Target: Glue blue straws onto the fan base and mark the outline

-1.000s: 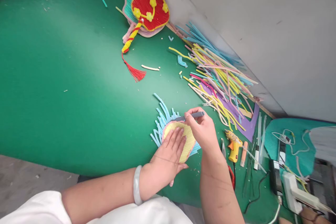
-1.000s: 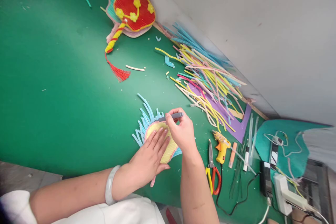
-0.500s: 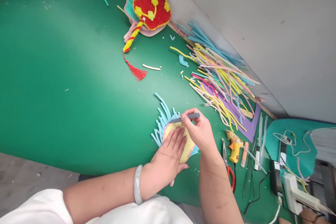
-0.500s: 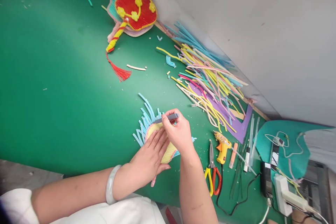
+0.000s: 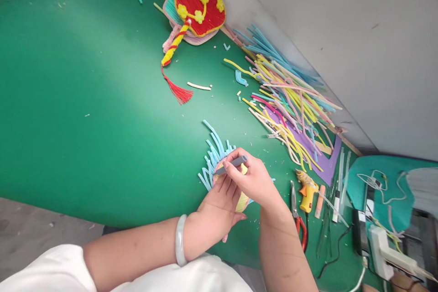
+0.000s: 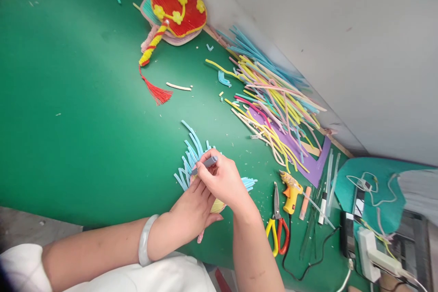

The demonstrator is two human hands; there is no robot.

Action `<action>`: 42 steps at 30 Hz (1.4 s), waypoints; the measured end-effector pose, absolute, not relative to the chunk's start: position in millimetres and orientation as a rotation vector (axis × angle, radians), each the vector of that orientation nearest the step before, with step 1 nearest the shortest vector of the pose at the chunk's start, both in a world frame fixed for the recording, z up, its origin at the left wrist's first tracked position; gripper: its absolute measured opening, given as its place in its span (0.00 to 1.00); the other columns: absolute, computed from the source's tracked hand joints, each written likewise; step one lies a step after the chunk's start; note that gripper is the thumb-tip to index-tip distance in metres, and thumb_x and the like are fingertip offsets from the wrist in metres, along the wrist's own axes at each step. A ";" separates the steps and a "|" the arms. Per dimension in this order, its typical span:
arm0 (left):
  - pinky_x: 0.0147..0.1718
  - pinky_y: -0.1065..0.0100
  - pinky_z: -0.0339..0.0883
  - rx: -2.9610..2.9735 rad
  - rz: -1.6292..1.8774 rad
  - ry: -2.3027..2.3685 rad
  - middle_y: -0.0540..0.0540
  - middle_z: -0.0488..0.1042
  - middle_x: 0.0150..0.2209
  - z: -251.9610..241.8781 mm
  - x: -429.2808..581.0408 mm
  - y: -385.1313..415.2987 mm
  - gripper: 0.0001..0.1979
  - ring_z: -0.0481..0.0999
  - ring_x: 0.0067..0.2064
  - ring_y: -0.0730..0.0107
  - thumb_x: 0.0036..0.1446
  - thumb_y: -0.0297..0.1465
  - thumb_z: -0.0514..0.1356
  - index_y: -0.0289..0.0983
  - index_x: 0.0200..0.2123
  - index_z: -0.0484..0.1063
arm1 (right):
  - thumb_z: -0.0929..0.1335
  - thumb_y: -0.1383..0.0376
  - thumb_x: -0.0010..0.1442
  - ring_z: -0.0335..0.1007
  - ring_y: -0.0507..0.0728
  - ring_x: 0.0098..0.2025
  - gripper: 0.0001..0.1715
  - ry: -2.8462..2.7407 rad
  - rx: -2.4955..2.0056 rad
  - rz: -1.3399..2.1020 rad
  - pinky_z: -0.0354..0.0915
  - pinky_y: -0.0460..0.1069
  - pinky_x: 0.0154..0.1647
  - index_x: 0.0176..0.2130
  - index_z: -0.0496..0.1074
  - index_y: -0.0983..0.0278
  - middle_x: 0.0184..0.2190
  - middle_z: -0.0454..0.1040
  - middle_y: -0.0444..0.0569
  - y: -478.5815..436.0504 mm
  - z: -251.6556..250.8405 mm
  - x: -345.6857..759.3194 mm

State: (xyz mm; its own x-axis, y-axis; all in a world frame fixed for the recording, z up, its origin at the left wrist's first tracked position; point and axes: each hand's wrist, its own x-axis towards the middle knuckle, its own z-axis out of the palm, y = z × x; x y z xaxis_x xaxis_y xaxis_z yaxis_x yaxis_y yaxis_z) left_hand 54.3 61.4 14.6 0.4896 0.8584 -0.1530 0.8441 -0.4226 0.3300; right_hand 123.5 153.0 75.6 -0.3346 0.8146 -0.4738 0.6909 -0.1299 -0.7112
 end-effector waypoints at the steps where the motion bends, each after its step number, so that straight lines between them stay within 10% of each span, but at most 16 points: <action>1: 0.69 0.53 0.47 2.381 0.053 1.430 0.33 0.53 0.70 14.3 54.9 61.5 0.44 0.49 0.72 0.45 0.59 0.56 0.55 0.26 0.65 0.62 | 0.66 0.62 0.58 0.75 0.55 0.35 0.04 -1.998 -1.736 1.455 0.66 0.47 0.35 0.32 0.67 0.59 0.32 0.79 0.43 153.2 74.7 123.6; 42: 0.71 0.54 0.44 2.349 0.139 1.411 0.31 0.53 0.70 6.8 55.3 59.0 0.48 0.48 0.72 0.46 0.59 0.57 0.55 0.23 0.67 0.56 | 0.67 0.55 0.57 0.65 0.53 0.27 0.11 -1.984 -1.789 1.165 0.61 0.47 0.30 0.30 0.68 0.59 0.24 0.71 0.41 161.6 67.2 126.9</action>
